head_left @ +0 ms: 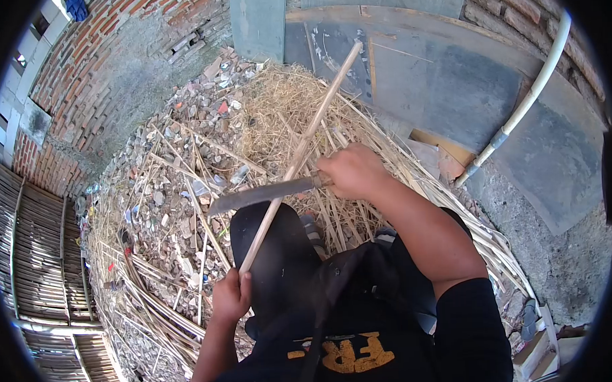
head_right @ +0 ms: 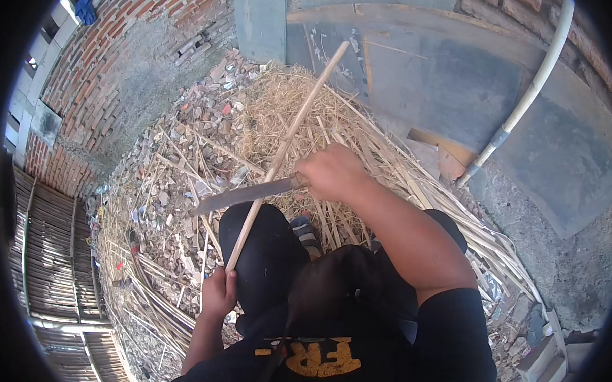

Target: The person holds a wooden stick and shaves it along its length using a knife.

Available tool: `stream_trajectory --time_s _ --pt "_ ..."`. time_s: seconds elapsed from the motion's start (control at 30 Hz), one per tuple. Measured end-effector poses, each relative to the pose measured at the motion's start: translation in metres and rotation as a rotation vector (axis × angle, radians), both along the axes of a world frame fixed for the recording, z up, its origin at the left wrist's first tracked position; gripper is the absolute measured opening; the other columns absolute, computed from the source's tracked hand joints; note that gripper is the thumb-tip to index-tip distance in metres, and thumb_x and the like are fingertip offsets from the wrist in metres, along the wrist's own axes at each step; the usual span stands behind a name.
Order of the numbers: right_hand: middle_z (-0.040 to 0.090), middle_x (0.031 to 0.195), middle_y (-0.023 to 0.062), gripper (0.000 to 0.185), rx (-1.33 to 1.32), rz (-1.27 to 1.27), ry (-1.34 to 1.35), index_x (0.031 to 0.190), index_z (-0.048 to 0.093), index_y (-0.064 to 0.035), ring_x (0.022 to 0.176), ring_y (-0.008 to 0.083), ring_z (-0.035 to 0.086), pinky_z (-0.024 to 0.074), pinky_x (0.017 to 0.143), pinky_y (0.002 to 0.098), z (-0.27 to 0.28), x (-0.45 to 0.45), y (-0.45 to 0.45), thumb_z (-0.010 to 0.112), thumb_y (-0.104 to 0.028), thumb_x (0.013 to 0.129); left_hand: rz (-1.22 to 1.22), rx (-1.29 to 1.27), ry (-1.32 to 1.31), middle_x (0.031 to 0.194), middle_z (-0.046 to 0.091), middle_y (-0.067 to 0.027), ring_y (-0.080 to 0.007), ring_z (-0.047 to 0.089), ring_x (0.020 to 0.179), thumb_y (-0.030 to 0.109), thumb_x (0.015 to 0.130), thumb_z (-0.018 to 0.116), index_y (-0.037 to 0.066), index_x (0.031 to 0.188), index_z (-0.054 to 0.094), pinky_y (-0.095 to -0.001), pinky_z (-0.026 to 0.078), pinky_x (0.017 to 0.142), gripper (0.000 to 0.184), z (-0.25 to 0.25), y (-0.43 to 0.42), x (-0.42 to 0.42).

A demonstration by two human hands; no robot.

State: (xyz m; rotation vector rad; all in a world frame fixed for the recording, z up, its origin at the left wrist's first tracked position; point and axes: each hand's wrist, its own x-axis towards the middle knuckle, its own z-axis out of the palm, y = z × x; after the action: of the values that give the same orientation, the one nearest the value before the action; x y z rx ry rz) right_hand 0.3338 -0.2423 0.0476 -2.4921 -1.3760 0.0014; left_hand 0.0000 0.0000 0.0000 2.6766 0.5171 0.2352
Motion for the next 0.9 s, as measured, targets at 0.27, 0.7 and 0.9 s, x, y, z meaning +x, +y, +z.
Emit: stream_trajectory --time_s 0.27,0.7,0.9 --pt "0.074 0.082 0.0123 0.017 0.114 -0.338 0.142 0.096 0.073 -0.0137 0.086 0.0374 0.074 0.0578 0.079 0.0497 -0.011 0.041 -0.015 0.072 -0.018 0.079 -0.001 -0.019 -0.036 0.059 0.059 -0.0225 -0.0474 0.062 0.057 0.025 0.104 0.062 0.004 0.078 0.051 -0.0529 0.047 0.053 0.036 0.0 0.001 0.004" --pt "0.073 0.08 0.0134 0.015 0.181 -0.356 0.219 0.096 0.071 -0.0119 0.086 0.0362 0.074 0.0569 0.077 0.0508 -0.011 0.043 -0.01 0.071 -0.016 0.081 0.032 -0.008 -0.046 0.057 0.057 -0.0203 -0.0441 0.06 0.053 0.028 0.102 0.066 0.004 0.072 0.05 -0.0489 0.046 0.051 0.041 -0.002 0.003 0.002" --pt "0.074 0.085 0.0143 0.021 0.174 -0.32 0.093 0.099 0.071 -0.0121 0.087 0.0371 0.073 0.0571 0.079 0.0512 -0.011 0.037 -0.012 0.073 -0.018 0.079 0.054 -0.09 -0.039 0.057 0.056 -0.0204 -0.0419 0.06 0.053 0.029 0.102 0.066 0.003 0.072 0.051 -0.0468 0.045 0.051 0.042 0.004 0.003 0.007"
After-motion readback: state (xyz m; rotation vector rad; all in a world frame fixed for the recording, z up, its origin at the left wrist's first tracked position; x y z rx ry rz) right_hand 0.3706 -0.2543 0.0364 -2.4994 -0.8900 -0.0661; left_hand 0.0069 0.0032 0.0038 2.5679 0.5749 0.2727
